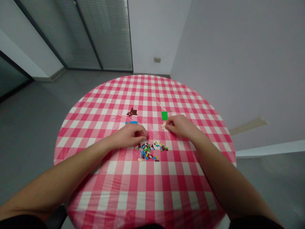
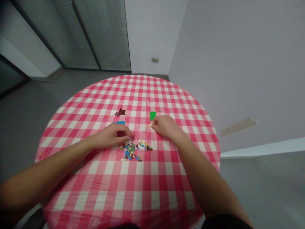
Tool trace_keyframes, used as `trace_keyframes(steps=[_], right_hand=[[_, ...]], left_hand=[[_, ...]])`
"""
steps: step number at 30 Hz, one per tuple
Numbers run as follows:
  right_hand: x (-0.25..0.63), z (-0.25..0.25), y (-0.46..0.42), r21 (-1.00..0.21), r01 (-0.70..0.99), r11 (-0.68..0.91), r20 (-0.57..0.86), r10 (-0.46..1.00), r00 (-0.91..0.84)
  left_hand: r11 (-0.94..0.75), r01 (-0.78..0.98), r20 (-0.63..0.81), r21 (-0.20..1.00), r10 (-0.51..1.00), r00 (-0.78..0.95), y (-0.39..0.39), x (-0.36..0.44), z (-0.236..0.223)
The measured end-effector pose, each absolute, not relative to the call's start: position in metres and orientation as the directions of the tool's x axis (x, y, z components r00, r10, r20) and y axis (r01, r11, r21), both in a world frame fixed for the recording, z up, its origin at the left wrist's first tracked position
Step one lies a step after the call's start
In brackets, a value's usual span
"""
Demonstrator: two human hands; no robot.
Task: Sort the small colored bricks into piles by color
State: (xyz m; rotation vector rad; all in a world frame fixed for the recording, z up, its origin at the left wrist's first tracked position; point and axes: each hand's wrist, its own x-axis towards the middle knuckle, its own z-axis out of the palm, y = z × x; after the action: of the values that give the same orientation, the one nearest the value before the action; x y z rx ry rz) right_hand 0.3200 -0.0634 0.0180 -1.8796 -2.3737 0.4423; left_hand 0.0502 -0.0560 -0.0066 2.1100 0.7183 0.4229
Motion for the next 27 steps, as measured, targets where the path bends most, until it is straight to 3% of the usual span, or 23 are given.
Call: trace_keyframes(steps=[3, 9, 27], right_hand=[[0.315, 0.019, -0.066, -0.300, 0.924, 0.238, -0.092, 0.957, -0.276], [0.303, 0.019, -0.079, -0.494, 0.737, 0.461, -0.216, 0.756, -0.618], [0.300, 0.030, -0.089, -0.491, 0.774, 0.400, -0.355, 0.719, -0.597]], left_hand=[[-0.505, 0.343, 0.046, 0.792, 0.610, 0.791, -0.055, 0.051, -0.006], [-0.455, 0.345, 0.008, 0.821, 0.615, 0.789, -0.056, 0.052, -0.006], [-0.444, 0.366, -0.014, 0.818, 0.620, 0.784, -0.057, 0.053, -0.008]])
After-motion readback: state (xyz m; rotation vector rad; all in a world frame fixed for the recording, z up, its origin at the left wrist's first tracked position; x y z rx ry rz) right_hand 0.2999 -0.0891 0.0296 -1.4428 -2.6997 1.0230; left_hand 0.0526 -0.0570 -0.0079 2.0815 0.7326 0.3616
